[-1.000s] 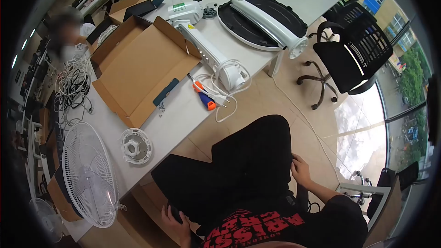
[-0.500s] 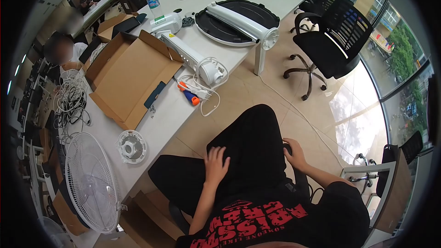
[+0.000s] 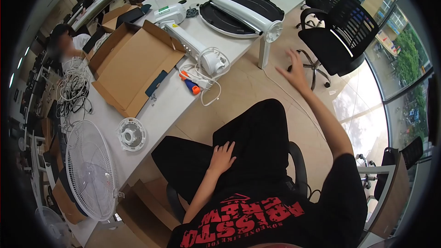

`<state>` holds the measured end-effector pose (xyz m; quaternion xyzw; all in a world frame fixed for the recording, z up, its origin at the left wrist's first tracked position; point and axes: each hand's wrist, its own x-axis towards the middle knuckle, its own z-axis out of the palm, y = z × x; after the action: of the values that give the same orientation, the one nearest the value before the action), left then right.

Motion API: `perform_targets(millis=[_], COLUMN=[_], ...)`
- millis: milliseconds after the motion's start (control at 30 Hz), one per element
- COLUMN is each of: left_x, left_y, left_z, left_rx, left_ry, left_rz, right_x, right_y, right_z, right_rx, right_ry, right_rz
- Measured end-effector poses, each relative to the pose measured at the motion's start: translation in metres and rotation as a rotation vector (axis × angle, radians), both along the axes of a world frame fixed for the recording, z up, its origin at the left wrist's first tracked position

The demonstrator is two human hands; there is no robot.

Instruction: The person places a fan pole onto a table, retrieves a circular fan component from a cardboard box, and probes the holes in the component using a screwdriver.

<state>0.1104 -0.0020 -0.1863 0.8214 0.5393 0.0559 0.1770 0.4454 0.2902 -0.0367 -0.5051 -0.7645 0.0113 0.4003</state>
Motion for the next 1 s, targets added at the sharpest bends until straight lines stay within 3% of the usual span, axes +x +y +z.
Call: perform_targets(millis=[100, 267, 467, 733, 1000], left_x=[0.004, 0.010, 0.011, 0.021, 0.027], left_y=[0.003, 0.008, 0.012, 0.018, 0.024], left_z=[-0.006, 0.003, 0.008, 0.012, 0.012], left_rx=[0.048, 0.011, -0.086, -0.141, -0.145], left_ry=[-0.032, -0.043, 0.007, 0.009, 0.003], left_rz=[-0.006, -0.082, -0.108, -0.091, -0.106], right_x=[-0.027, -0.034, -0.030, -0.042, -0.062], right_y=[0.071, 0.143, 0.134, 0.129, 0.138], right_z=[0.043, 0.039, 0.036, 0.035, 0.033], right_rx=[0.097, 0.032, -0.276, -0.264, -0.305], right_ry=[0.077, 0.053, 0.173, 0.496, 0.603], right_rz=[-0.059, -0.141, -0.138, 0.033, -0.145])
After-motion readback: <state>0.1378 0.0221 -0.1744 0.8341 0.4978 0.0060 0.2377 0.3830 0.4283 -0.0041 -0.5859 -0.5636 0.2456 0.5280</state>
